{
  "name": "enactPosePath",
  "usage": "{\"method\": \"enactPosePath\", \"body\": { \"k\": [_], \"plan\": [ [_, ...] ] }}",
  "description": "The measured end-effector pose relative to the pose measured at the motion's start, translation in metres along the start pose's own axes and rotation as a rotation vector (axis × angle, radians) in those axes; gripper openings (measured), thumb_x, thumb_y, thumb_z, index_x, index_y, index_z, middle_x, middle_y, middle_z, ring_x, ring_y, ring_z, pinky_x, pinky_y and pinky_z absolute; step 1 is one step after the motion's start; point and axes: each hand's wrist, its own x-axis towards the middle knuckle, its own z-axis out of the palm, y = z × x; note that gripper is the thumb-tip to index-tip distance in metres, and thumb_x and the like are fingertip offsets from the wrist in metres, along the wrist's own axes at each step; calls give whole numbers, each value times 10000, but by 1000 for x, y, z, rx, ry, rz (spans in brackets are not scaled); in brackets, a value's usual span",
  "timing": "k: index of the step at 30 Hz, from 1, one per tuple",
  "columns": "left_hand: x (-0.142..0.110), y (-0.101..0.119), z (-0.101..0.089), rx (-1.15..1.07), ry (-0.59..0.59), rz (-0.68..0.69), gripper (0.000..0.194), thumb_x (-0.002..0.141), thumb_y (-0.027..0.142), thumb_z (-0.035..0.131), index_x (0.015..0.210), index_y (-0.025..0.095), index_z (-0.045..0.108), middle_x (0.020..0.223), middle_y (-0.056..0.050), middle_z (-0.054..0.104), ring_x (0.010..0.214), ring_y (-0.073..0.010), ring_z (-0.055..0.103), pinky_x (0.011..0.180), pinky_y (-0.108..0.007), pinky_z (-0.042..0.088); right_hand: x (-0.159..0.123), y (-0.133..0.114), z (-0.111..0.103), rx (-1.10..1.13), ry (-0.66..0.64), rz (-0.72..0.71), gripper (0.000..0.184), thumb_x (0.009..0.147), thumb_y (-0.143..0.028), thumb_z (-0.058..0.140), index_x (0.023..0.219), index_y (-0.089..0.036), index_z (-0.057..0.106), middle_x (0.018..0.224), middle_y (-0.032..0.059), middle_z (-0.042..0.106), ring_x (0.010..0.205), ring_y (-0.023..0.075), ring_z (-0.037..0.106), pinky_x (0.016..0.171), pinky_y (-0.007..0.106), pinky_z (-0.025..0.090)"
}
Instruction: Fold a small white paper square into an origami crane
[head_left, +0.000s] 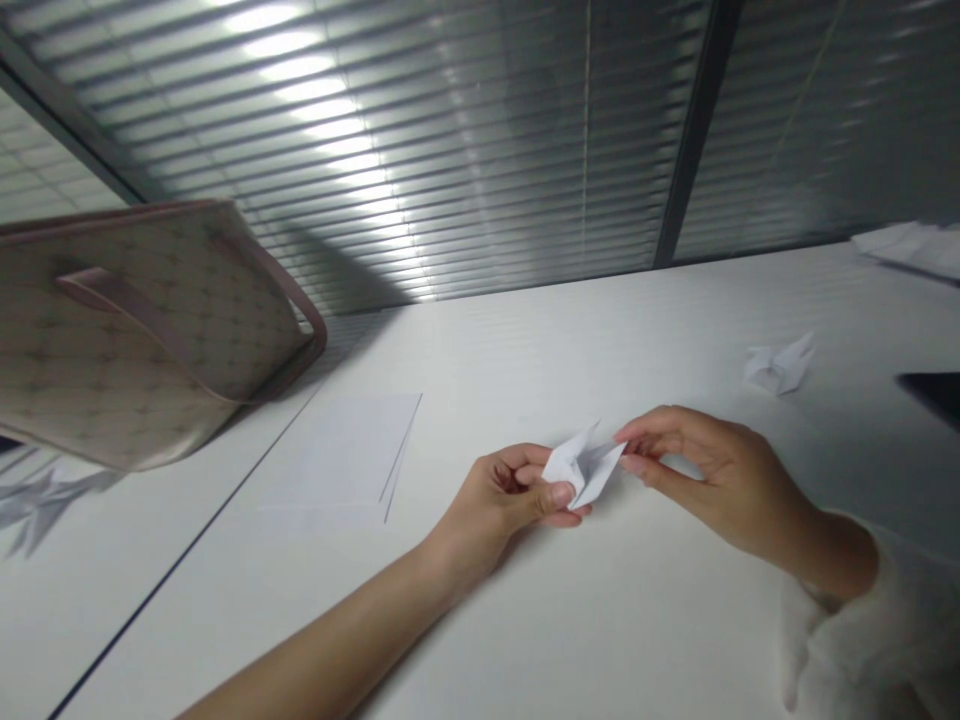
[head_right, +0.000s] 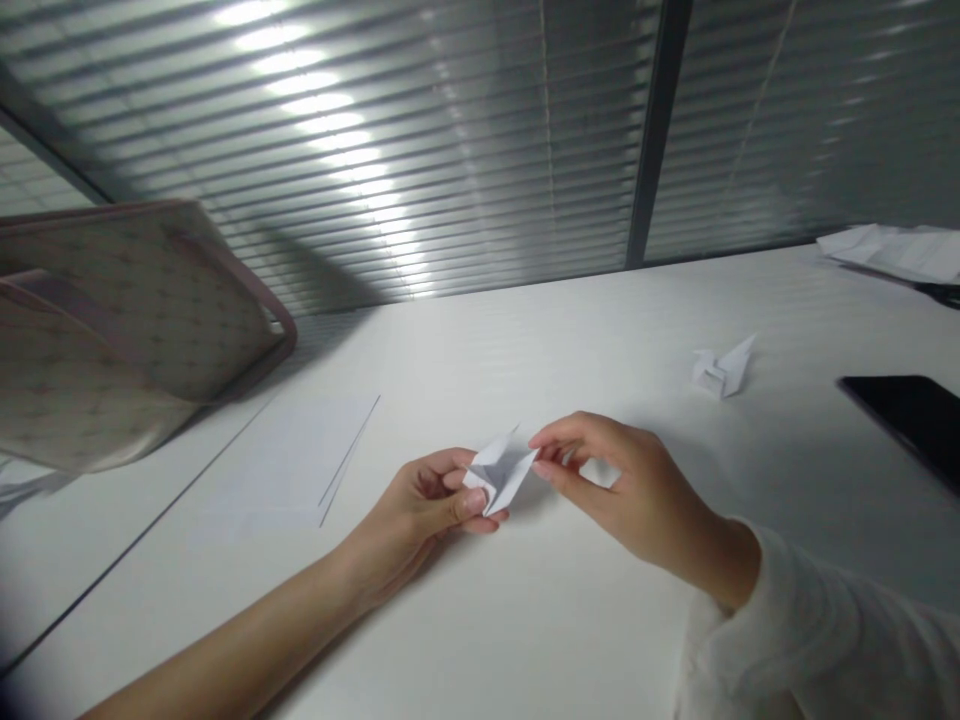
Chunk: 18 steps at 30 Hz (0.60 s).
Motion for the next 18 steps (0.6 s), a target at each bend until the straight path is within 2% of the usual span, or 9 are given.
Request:
{"method": "enactPosePath", "body": {
  "k": [11,18],
  "plan": [
    [0,0,-1,9,8,-12,304,636,233,829,868,126,663,689,-15,702,648,-129,668,650,-219,530,1,-2,-1,154,-98,45,92,807,-245,632,884,-225,587,789,10,673,725,147,653,626,250,556],
    [1,0,-1,33,-13,9,294,635,232,828,846,124,655,689,-21,704,610,-119,648,623,-227,527,3,0,-2,105,-113,62,57,793,-196,607,837,-215,576,750,7,646,678,140,619,586,249,528]
  ]
}}
